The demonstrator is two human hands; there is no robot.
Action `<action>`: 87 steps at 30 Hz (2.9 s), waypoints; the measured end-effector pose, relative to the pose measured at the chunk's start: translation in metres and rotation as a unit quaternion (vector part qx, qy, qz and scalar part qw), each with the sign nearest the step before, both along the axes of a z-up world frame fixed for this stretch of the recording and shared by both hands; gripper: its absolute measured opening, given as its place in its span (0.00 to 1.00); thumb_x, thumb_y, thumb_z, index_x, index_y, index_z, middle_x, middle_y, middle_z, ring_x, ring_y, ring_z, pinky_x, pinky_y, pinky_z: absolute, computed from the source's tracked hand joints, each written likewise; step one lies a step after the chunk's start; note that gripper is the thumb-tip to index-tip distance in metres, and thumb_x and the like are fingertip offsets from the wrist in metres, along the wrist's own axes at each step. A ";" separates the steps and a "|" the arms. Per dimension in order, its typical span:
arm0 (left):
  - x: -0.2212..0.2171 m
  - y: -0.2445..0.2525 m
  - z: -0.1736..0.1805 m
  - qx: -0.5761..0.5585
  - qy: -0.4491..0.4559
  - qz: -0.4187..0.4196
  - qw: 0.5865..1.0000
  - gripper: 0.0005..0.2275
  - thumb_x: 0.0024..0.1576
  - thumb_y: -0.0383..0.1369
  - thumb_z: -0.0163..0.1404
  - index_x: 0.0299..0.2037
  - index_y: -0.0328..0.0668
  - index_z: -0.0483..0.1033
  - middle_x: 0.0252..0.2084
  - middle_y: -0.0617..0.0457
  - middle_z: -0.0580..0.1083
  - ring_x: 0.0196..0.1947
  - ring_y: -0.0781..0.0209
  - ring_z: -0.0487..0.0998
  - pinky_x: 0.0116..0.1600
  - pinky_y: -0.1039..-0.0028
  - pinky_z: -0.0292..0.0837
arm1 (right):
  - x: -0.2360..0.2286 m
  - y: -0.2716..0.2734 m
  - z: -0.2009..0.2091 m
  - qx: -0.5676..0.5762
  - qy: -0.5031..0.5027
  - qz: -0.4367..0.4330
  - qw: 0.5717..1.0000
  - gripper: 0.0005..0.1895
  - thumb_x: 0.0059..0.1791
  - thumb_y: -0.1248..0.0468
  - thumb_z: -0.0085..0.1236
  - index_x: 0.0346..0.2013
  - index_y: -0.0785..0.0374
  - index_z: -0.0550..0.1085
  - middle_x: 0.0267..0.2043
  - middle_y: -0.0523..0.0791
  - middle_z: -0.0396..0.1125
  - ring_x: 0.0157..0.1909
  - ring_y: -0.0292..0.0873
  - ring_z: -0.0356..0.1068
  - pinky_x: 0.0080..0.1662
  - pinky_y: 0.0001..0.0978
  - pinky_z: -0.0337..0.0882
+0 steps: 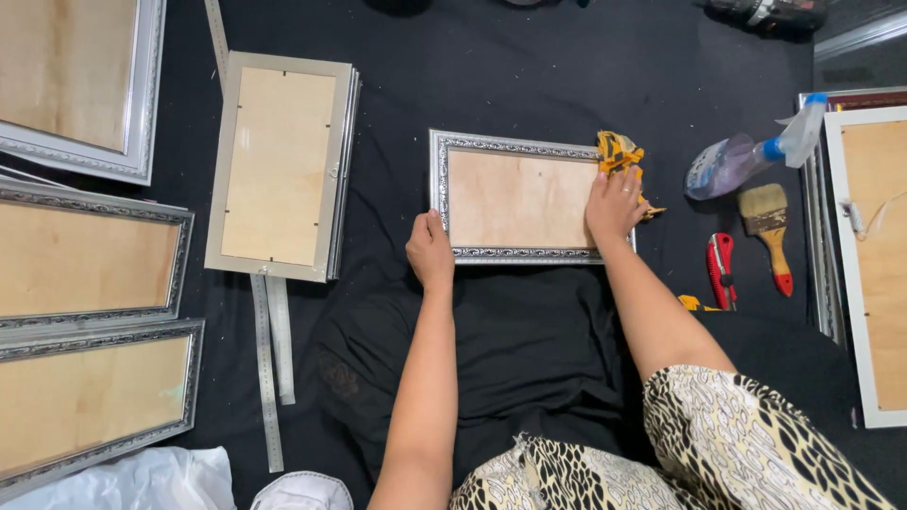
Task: Wiping a small silver picture frame with a yellow cloth to clean it.
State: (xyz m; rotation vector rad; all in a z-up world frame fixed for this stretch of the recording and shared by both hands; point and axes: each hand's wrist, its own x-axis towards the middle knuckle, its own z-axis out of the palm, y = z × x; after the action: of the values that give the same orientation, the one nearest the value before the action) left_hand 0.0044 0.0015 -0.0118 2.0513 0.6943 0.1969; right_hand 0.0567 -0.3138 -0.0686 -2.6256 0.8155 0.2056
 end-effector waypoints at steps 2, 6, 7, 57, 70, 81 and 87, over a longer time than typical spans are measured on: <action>-0.001 0.000 0.003 -0.005 0.007 -0.001 1.000 0.14 0.66 0.45 0.45 0.34 0.48 0.76 0.30 0.45 0.78 0.38 0.37 0.81 0.43 0.51 0.75 | -0.006 0.029 0.013 0.031 0.002 0.007 1.000 0.38 0.60 0.36 0.17 0.75 0.55 0.55 0.81 0.43 0.36 0.80 0.50 0.36 0.72 0.64 0.33; -0.002 0.003 0.001 -0.025 0.025 -0.010 0.999 0.15 0.67 0.46 0.42 0.35 0.48 0.75 0.31 0.44 0.79 0.40 0.37 0.80 0.45 0.52 0.75 | -0.025 0.105 0.055 0.101 -0.029 0.109 0.988 0.35 0.62 0.43 0.25 0.74 0.65 0.55 0.80 0.54 0.41 0.80 0.56 0.36 0.73 0.64 0.33; -0.001 0.003 0.001 -0.025 0.024 -0.010 0.999 0.15 0.67 0.46 0.42 0.35 0.48 0.75 0.31 0.44 0.79 0.40 0.37 0.80 0.45 0.52 0.75 | -0.032 0.128 0.066 0.101 -0.030 0.109 0.988 0.35 0.62 0.43 0.25 0.74 0.65 0.55 0.80 0.54 0.41 0.80 0.56 0.36 0.73 0.64 0.33; 0.003 0.000 0.034 -0.497 0.011 -0.049 0.866 0.47 0.53 0.78 0.27 0.67 0.49 0.66 0.61 0.37 0.71 0.61 0.43 0.75 0.57 0.53 0.76 | -0.090 0.066 0.054 -0.111 -0.354 0.573 0.731 0.21 0.57 0.42 0.38 0.59 0.44 0.68 0.80 0.35 0.48 0.79 0.41 0.47 0.74 0.44 0.42; -0.002 0.002 0.042 -0.610 -0.030 -0.018 0.792 0.45 0.56 0.73 0.38 0.67 0.38 0.68 0.66 0.36 0.68 0.63 0.37 0.72 0.62 0.48 0.73 | -0.082 0.163 0.074 -0.074 -0.346 0.565 0.745 0.28 0.58 0.40 0.33 0.69 0.43 0.62 0.79 0.36 0.48 0.79 0.41 0.46 0.74 0.47 0.40; 0.012 0.006 0.002 -0.469 -0.064 -0.023 0.880 0.19 0.70 0.39 0.43 0.64 0.32 0.68 0.55 0.35 0.74 0.56 0.45 0.78 0.56 0.59 0.79 | -0.105 0.070 -0.017 -0.112 -0.147 0.089 0.979 0.29 0.63 0.45 0.35 0.64 0.65 0.68 0.74 0.52 0.56 0.77 0.54 0.49 0.71 0.59 0.40; -0.001 0.005 0.043 -0.397 -0.104 -0.068 0.909 0.20 0.71 0.31 0.38 0.73 0.36 0.58 0.73 0.27 0.54 0.75 0.33 0.50 0.76 0.48 0.48 | -0.091 -0.016 -0.050 0.043 0.058 -0.127 0.989 0.39 0.59 0.36 0.19 0.74 0.59 0.51 0.80 0.49 0.40 0.81 0.48 0.30 0.73 0.56 0.30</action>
State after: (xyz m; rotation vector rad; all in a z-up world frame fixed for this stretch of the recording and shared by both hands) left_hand 0.0036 0.0069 0.0310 1.2617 0.3954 0.0334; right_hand -0.0346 -0.3300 -0.1184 -2.4192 1.1444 0.3167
